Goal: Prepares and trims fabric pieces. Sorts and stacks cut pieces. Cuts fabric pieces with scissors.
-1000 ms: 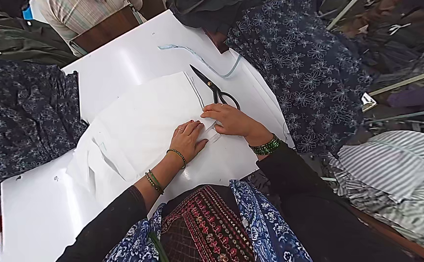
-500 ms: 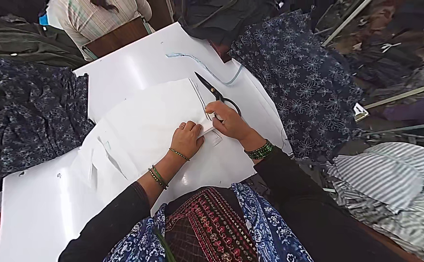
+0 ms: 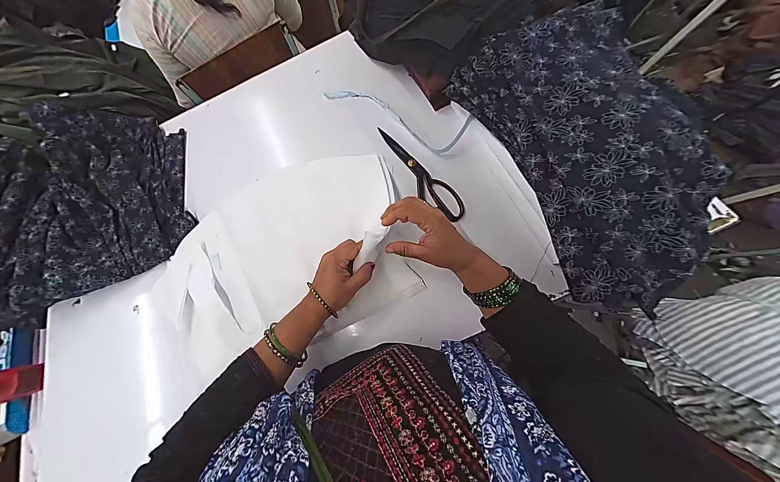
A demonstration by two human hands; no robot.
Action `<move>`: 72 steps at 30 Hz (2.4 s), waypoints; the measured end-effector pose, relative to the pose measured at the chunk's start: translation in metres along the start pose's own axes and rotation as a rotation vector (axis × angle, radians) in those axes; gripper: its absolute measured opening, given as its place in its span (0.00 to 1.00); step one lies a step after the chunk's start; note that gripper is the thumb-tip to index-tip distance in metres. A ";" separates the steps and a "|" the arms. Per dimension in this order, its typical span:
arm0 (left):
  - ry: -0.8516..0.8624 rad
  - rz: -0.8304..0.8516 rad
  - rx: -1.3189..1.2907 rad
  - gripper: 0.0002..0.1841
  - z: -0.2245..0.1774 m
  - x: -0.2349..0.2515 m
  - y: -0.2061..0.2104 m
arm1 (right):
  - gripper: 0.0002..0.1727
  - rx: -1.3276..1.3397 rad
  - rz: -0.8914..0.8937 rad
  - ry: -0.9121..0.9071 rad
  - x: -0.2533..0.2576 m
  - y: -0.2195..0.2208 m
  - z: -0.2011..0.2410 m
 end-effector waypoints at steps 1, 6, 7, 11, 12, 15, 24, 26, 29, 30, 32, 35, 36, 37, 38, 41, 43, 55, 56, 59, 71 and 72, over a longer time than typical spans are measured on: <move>0.030 0.017 -0.026 0.13 0.000 -0.004 0.001 | 0.18 -0.003 -0.008 0.006 0.002 0.005 0.002; 0.018 0.056 -0.282 0.12 0.006 -0.019 0.000 | 0.10 0.024 -0.046 0.056 0.007 0.022 0.006; -0.011 0.056 -0.345 0.12 0.006 -0.020 -0.002 | 0.11 0.040 -0.042 0.061 0.008 0.025 0.005; -0.056 0.027 -0.426 0.12 0.009 -0.022 -0.008 | 0.16 0.043 -0.007 0.104 0.014 0.033 0.005; -0.048 0.021 -0.417 0.12 0.010 -0.023 -0.009 | 0.14 0.046 -0.010 0.100 0.015 0.034 0.006; -0.021 -0.014 -0.368 0.12 0.011 -0.023 -0.010 | 0.08 0.068 -0.025 0.081 0.016 0.036 0.010; -0.199 -0.066 -0.588 0.12 0.004 -0.019 -0.013 | 0.06 -0.099 -0.148 -0.082 0.013 0.038 0.016; -0.321 -0.132 -0.708 0.16 0.008 -0.018 -0.012 | 0.07 -0.138 -0.165 -0.151 0.012 0.038 0.019; -0.400 -0.190 -0.754 0.16 0.009 -0.016 -0.013 | 0.07 -0.182 -0.160 -0.207 0.012 0.039 0.021; -0.394 -0.196 -0.742 0.15 0.009 -0.016 -0.013 | 0.08 -0.189 -0.161 -0.214 0.011 0.039 0.022; -0.367 -0.218 -0.714 0.15 0.007 -0.016 -0.015 | 0.08 -0.185 -0.171 -0.237 0.012 0.038 0.024; -0.305 -0.278 -0.637 0.14 -0.001 -0.016 -0.022 | 0.10 -0.148 -0.159 -0.258 0.012 0.037 0.030; -0.272 -0.293 -0.594 0.14 -0.005 -0.017 -0.025 | 0.10 -0.127 -0.149 -0.254 0.013 0.037 0.032; -0.237 -0.300 -0.543 0.13 -0.008 -0.017 -0.027 | 0.10 -0.105 -0.140 -0.243 0.013 0.037 0.034; -0.198 -0.299 -0.496 0.11 -0.012 -0.018 -0.028 | 0.10 -0.088 -0.134 -0.231 0.014 0.038 0.036; -0.073 -0.290 -0.384 0.08 -0.021 -0.021 -0.030 | 0.10 -0.080 -0.150 -0.180 0.015 0.041 0.039; -0.001 -0.292 -0.310 0.08 -0.023 -0.022 -0.030 | 0.10 -0.064 -0.188 -0.140 0.017 0.040 0.040; 0.114 -0.265 -0.199 0.10 -0.022 -0.023 -0.026 | 0.07 0.138 -0.174 0.069 0.015 0.035 0.029; 0.113 -0.265 -0.196 0.10 -0.022 -0.023 -0.026 | 0.08 0.146 -0.171 0.077 0.015 0.035 0.028; 0.119 -0.258 -0.192 0.10 -0.021 -0.023 -0.026 | 0.08 0.156 -0.164 0.094 0.015 0.035 0.027; 0.164 -0.217 -0.033 0.13 -0.028 -0.025 -0.026 | 0.07 0.116 -0.070 0.102 0.015 0.034 0.028; 0.167 -0.217 -0.032 0.13 -0.028 -0.025 -0.026 | 0.08 0.114 -0.064 0.100 0.015 0.034 0.028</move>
Point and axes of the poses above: each hand's wrist, its own x-axis towards the middle knuckle, its own y-axis out of the palm, z = x × y, the point moved 5 cm from there along x, towards the middle knuckle, and after that the axes turned 6 degrees about -y, right-handed, at the moved point
